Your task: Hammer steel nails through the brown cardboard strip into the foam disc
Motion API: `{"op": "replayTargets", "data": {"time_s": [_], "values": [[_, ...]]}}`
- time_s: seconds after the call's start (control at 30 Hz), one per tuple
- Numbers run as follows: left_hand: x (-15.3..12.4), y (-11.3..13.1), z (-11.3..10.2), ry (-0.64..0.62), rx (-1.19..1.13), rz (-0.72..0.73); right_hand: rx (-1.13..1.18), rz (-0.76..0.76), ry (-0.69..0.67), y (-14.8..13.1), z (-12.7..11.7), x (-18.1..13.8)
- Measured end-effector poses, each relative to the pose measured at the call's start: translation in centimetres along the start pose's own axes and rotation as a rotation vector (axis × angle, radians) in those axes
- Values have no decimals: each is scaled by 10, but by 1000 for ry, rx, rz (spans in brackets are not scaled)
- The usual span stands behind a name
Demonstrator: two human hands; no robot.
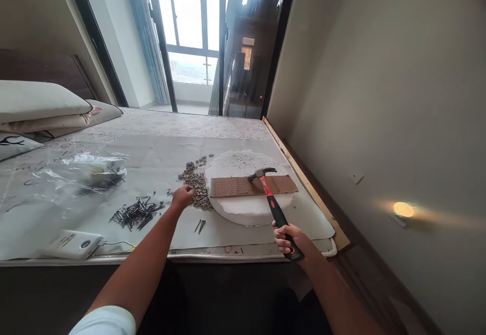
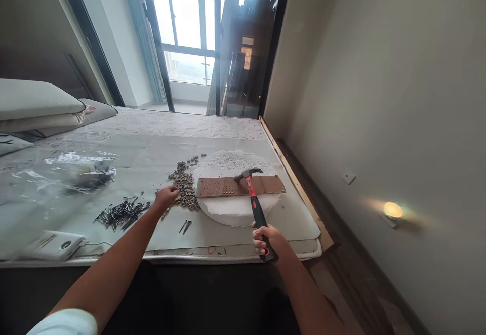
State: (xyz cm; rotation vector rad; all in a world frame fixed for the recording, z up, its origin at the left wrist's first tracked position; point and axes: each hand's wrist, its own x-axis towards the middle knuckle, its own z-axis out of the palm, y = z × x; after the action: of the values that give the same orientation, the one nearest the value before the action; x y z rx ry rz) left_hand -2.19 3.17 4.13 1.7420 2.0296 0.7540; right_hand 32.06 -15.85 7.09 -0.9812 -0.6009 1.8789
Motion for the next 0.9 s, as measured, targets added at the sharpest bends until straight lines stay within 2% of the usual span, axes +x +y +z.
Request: {"op": "replayTargets", "data": {"time_s": [0.07,0.13,0.33,0.53,0.6,0.73,0.8,0.9], "values": [[-7,-15,6,-256,212,17,97,27,-29,-1,-3,-1],[-17,-23,16,-360,285,29,193,49,-62,-2,-4,-2],[-41,-18,39,-440,355,53,523,59,-130,-9,-4,-4],[-40,0,35,-452,379,37,728,122,-193,-16,-5,-6],[-40,9,27,-502,284,-24,773,137,-215,-18,-6,-5],[-48,36,5,-768,-198,-183,826,161,-235,-20,-6,-3],[-54,56,-4,-842,-364,-156,836,164,-238,-21,-5,-2],[-59,89,-6,-835,-533,-105,837,161,-231,-23,-4,-2]]}}
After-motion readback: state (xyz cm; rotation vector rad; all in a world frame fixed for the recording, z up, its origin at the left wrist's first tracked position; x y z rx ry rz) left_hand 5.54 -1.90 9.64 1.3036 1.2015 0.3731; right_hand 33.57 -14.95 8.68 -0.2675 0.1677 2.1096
